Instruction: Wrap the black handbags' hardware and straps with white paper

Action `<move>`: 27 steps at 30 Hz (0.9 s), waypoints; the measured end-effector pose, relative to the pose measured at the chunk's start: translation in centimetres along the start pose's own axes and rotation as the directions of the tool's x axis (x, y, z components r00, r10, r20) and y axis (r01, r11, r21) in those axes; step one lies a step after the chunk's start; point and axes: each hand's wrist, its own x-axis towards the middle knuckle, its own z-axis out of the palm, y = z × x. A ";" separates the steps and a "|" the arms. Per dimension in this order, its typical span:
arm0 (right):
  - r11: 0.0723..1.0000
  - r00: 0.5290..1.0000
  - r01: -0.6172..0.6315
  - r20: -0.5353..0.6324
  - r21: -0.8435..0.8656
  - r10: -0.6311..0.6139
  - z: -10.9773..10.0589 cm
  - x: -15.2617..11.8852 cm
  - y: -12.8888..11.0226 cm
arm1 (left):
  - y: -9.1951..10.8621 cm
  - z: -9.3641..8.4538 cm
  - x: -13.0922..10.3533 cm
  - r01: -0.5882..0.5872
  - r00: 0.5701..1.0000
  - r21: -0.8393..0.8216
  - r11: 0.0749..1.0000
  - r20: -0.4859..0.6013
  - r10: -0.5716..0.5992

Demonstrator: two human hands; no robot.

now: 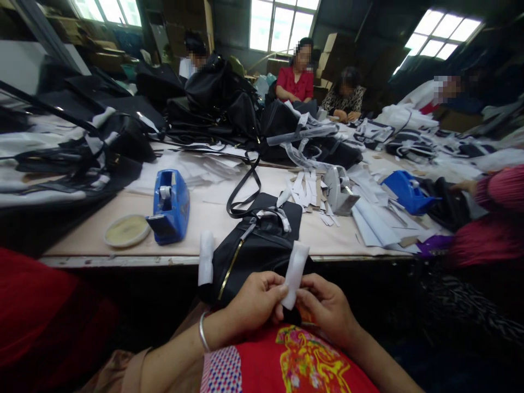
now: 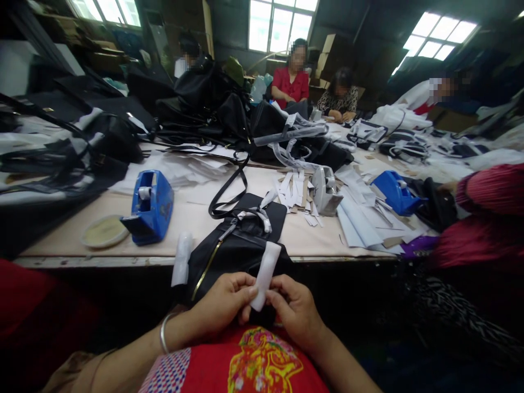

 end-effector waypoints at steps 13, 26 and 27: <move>0.987 0.961 0.138 0.229 0.083 -0.154 0.5 0.7 0.3 | -0.9 -0.7 0.3 0.027 0.996 -0.110 0.994 0.091 -0.017; 0.984 0.994 -0.002 0.106 -0.179 0.022 1.9 1.1 0.3 | 0.3 -0.6 -0.3 -0.076 0.985 -0.010 0.997 0.153 0.077; 0.984 0.994 -0.049 0.088 -0.169 0.064 2.0 1.1 0.5 | 0.3 -0.5 -0.4 -0.074 0.984 0.012 0.997 0.166 0.071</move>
